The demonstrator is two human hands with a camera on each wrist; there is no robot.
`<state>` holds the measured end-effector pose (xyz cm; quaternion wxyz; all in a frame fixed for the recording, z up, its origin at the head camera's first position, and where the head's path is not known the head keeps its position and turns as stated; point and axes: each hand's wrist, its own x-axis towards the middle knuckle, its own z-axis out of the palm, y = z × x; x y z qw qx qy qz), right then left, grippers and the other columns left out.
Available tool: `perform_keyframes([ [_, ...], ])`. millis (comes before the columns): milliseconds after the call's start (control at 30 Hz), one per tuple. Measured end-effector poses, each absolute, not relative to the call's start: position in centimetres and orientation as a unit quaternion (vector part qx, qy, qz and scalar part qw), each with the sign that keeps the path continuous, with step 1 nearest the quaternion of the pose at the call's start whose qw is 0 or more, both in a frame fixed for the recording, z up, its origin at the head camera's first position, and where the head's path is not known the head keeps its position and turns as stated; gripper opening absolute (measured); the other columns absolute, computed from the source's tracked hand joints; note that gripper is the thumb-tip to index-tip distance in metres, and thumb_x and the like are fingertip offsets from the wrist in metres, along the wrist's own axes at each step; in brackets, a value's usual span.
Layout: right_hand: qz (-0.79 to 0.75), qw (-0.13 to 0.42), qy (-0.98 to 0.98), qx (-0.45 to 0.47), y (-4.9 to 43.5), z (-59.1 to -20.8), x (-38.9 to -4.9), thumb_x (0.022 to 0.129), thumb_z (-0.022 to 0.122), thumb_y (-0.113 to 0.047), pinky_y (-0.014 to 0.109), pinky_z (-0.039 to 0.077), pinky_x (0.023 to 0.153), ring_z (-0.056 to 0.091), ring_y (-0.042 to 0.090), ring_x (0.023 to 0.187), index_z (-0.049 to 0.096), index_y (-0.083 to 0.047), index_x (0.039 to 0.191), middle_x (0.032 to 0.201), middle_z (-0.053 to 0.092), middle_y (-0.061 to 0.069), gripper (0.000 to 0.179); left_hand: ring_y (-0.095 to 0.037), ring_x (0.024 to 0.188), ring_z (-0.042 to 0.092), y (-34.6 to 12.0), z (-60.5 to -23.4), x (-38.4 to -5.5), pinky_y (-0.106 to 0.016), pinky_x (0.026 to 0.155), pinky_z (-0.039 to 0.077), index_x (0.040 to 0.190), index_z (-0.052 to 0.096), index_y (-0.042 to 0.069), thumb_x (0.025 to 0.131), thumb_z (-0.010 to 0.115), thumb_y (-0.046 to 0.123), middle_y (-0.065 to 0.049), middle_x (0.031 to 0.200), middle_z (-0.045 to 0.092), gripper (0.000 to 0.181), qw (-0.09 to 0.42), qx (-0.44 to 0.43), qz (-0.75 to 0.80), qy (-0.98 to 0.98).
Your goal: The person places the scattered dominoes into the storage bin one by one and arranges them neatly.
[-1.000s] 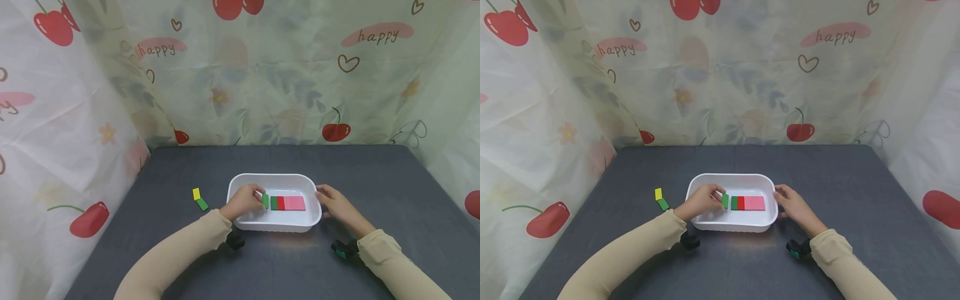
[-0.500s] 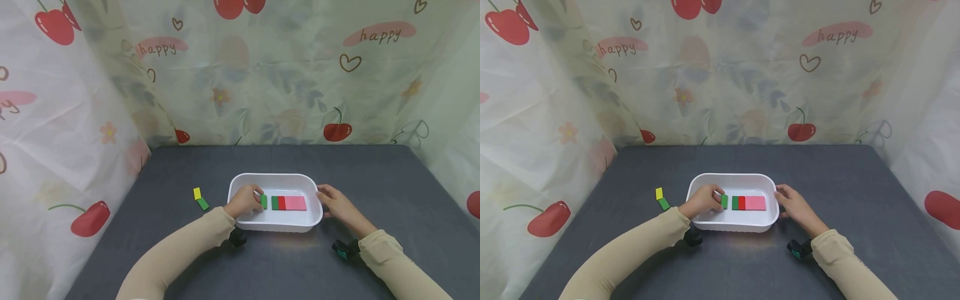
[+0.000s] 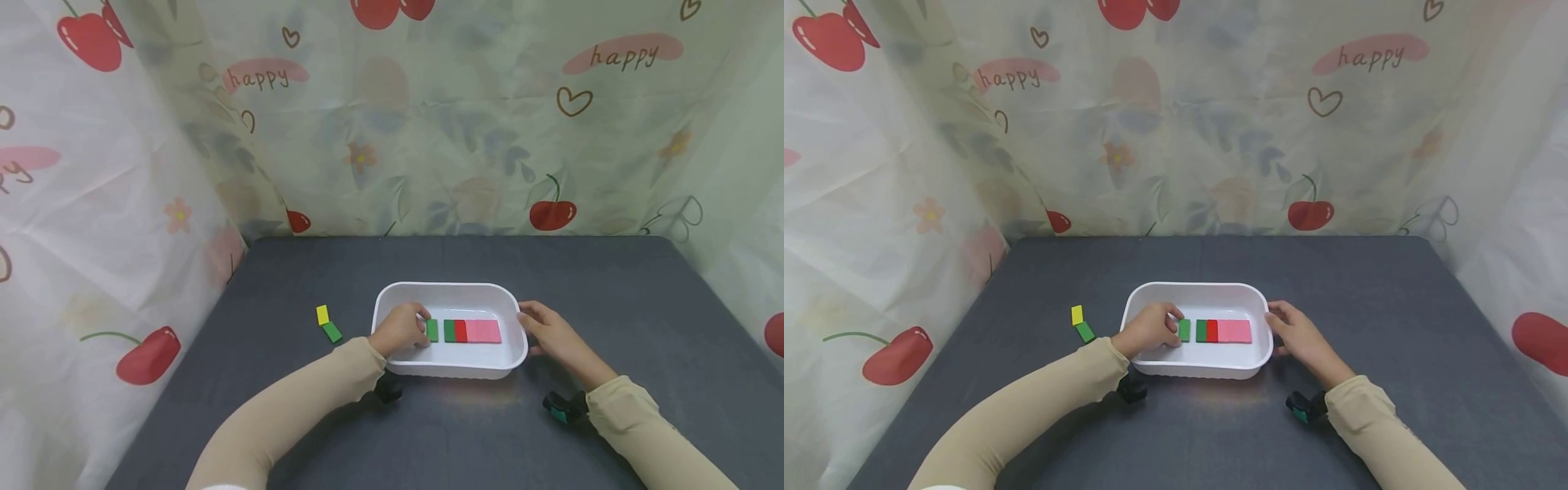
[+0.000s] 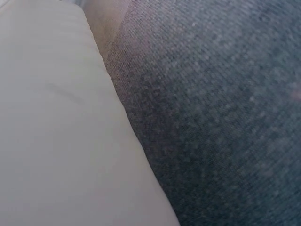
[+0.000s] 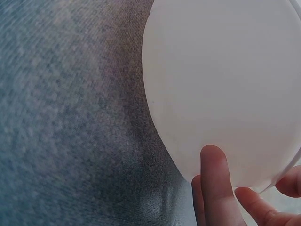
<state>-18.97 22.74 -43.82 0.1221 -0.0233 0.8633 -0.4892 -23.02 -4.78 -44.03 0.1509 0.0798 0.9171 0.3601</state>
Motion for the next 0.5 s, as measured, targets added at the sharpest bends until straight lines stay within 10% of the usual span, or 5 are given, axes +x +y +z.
perform_keyframes([
  [500,-0.491,0.119,0.863,-0.027,22.71,-43.81,-18.90,0.103,0.042,-0.035,0.043,0.057,0.077,0.050,0.046,0.122,0.033,0.001,0.144,0.142,0.043,0.029,0.055,-0.014,0.066,0.052,-4.71,-43.90,-22.92,-0.022,0.056,0.040,0.112,0.065,0.002,0.070,0.080,-0.004,-0.003,0.076,0.059,0.045,0.153,0.078,0.355,0.919],
])
